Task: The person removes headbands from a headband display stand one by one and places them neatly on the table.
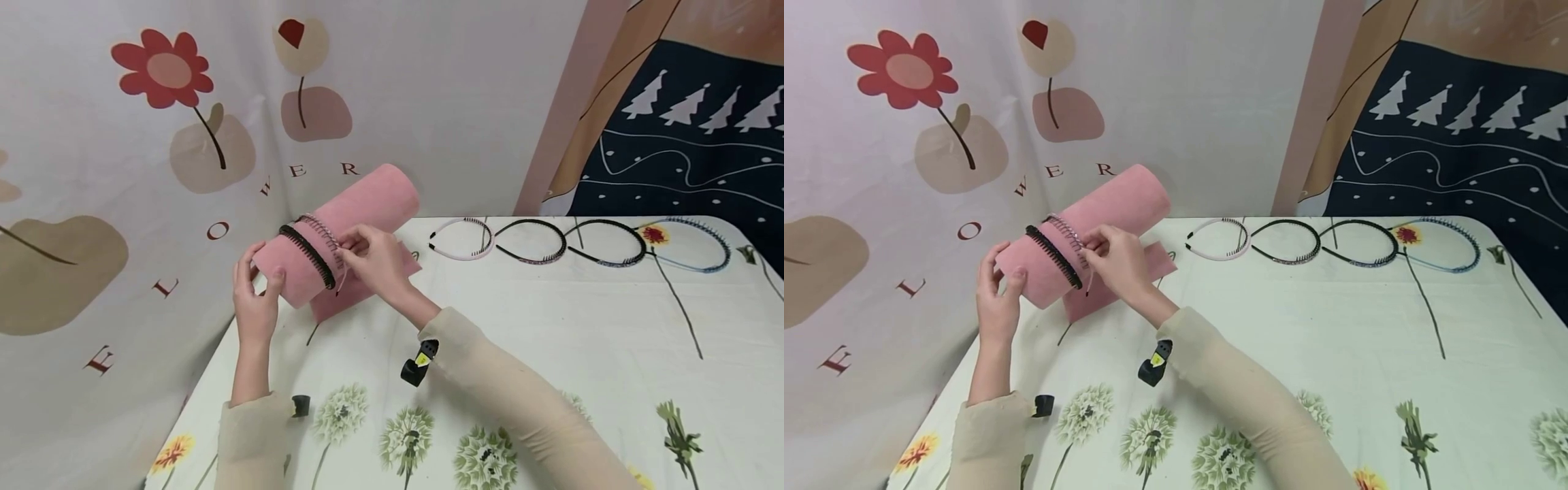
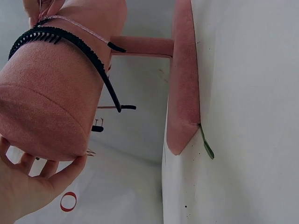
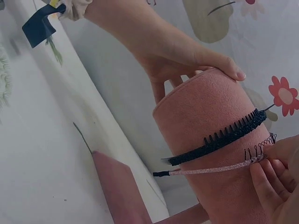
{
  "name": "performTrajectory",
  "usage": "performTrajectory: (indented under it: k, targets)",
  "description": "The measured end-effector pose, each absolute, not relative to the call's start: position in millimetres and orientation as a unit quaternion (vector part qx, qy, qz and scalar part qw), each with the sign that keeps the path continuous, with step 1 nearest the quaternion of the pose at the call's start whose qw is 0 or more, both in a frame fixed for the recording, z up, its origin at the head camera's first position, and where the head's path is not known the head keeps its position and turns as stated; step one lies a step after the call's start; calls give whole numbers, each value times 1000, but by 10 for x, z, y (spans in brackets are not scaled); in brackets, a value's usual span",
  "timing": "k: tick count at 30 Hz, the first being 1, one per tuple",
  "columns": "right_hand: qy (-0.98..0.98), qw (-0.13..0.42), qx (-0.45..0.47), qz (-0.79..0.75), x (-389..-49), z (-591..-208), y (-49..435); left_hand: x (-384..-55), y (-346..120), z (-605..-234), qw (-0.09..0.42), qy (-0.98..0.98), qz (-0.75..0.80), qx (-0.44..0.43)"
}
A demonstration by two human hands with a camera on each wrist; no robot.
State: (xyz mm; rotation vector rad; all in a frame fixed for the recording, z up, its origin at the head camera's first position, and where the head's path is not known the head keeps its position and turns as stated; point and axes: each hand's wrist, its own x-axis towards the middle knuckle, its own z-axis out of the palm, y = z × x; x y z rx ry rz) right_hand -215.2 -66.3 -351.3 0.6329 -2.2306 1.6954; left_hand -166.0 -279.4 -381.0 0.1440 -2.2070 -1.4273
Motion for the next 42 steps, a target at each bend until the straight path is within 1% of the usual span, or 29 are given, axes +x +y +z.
performTrajectory:
  k: [13, 26, 33, 42]
  targets:
    - [-763, 72, 192, 613, -2112, -3657, -517, -1657, -2789, -3814, 255, -811, -524, 50]
    - [-776, 65, 178, 601, -2052, -3748, -392, -1651, -2773, -3818, 269, -806, -526, 43]
    - [-780, 71, 170, 598, -2036, -3804, -265, -1676, -2763, -3826, 265, -810, -521, 49]
    - [-766, 77, 161, 618, -2049, -3823, -97, -1691, -2773, -3841, 276, -807, -520, 46]
